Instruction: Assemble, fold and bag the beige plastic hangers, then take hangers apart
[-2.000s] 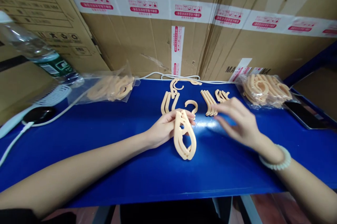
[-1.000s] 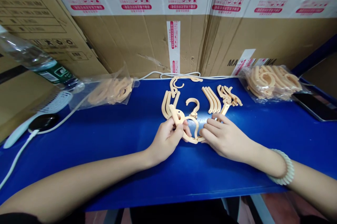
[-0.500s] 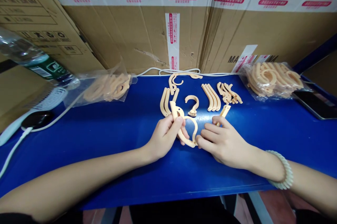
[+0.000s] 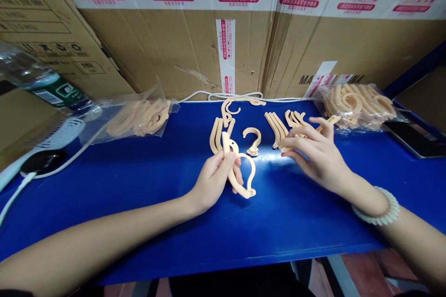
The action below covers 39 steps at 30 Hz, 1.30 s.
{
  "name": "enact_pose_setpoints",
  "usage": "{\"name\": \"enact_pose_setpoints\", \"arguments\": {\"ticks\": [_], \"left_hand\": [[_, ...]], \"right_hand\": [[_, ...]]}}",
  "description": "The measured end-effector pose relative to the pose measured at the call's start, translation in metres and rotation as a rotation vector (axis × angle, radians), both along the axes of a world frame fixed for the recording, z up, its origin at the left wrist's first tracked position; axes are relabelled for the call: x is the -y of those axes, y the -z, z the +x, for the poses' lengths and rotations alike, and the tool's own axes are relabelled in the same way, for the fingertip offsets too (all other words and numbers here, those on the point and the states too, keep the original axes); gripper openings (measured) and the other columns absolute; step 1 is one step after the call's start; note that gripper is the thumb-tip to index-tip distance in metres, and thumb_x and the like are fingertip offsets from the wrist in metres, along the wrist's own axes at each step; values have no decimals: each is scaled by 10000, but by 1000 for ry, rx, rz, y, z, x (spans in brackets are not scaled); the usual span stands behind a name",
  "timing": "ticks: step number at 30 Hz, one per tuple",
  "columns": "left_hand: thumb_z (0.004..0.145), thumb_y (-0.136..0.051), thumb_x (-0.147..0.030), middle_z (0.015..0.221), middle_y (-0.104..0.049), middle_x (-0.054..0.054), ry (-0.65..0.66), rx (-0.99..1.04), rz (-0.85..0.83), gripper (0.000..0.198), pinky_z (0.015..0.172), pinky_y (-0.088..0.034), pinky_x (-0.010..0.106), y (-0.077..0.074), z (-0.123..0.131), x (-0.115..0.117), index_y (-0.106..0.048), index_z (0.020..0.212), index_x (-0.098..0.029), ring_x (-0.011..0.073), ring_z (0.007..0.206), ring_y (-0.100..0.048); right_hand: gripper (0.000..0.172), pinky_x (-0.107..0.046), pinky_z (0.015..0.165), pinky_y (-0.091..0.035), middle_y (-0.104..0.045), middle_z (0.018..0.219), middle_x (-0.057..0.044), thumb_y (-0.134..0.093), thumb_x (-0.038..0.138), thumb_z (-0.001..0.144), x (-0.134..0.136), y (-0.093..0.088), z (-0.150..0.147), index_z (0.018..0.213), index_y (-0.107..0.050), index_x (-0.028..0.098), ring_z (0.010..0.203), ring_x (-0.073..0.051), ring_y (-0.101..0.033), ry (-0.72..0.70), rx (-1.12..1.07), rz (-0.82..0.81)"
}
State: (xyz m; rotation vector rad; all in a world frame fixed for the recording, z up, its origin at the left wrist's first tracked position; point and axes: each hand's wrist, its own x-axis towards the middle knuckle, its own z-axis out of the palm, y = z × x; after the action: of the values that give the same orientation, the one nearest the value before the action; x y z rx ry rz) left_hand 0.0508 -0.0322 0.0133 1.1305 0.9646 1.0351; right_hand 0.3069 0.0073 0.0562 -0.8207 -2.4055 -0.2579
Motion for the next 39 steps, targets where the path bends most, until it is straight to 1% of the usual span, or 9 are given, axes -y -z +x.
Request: {"name": "enact_pose_setpoints", "arguments": {"ticks": [3,6,9,12,19,26,32,36,39], "left_hand": [[960,-539,-533,553,-639,-6,15,1,-1,386,484,-456,222,0,0,0,-536,847,-164,116,432,-567],[938,-562,-561,556,-641,-1,17,19,-13,407,477,-454,229,1,1,-1,-544,848,-165,122,430,-567],[924,-576,-577,554,-640,-1,22,39,-20,420,470,-453,230,2,1,-1,-543,838,-167,123,426,-565],[934,-570,-568,562,-641,-4,31,46,-19,412,475,-454,227,3,0,-1,-547,848,-165,120,436,-569],[956,-529,-550,608,-638,4,13,70,-25,395,505,-462,251,4,1,0,-544,913,-158,140,496,-582],[845,-627,-216,765,-628,-20,28,144,3,192,662,-486,277,1,1,0,-523,999,-167,126,637,-578],[882,-620,-224,851,-569,-17,-8,131,35,168,672,-489,273,0,4,-1,-519,1009,-184,117,675,-565],[933,-601,-276,862,-533,1,-49,34,99,157,663,-480,261,0,3,-1,-578,1054,-179,123,693,-524],[973,-570,-311,947,-557,37,-85,-142,232,202,712,-498,263,0,-1,-3,-639,1121,-191,155,793,-550]], "right_hand": [[165,-612,1176,-185,-752,1047,-36,-537,175,992,-15,8,4,1062,-658,263,1204,-268,-603,-15,17,-33],[205,-596,1130,-342,-726,1162,-75,-510,167,996,-23,19,2,1076,-684,240,1270,-275,-568,-87,34,-110],[226,-555,1073,-439,-715,1155,-115,-492,161,1001,-28,28,-3,1083,-699,194,1266,-275,-576,-120,37,-153],[245,-602,1099,-386,-718,1138,-121,-472,154,1010,-31,32,-5,1077,-707,175,1248,-285,-586,-84,65,-141],[231,-595,1070,-385,-726,1151,-128,-512,209,1006,-30,29,-6,1107,-716,175,1186,-292,-586,17,134,-178],[260,-585,1046,-399,-714,1193,-143,-491,202,1008,-22,29,-7,1157,-700,163,1189,-300,-581,32,169,-159],[254,-556,1012,-448,-718,1158,-155,-471,192,1016,-27,31,-4,1148,-681,134,1116,-281,-625,23,136,-187],[267,-521,964,-508,-690,1200,-169,-512,191,994,-22,30,-5,1222,-638,132,1125,-290,-623,-14,39,-219],[385,-468,992,-523,-645,1278,-168,-533,163,978,-10,25,-10,1363,-540,151,1187,-268,-607,-56,-102,-237]]}}
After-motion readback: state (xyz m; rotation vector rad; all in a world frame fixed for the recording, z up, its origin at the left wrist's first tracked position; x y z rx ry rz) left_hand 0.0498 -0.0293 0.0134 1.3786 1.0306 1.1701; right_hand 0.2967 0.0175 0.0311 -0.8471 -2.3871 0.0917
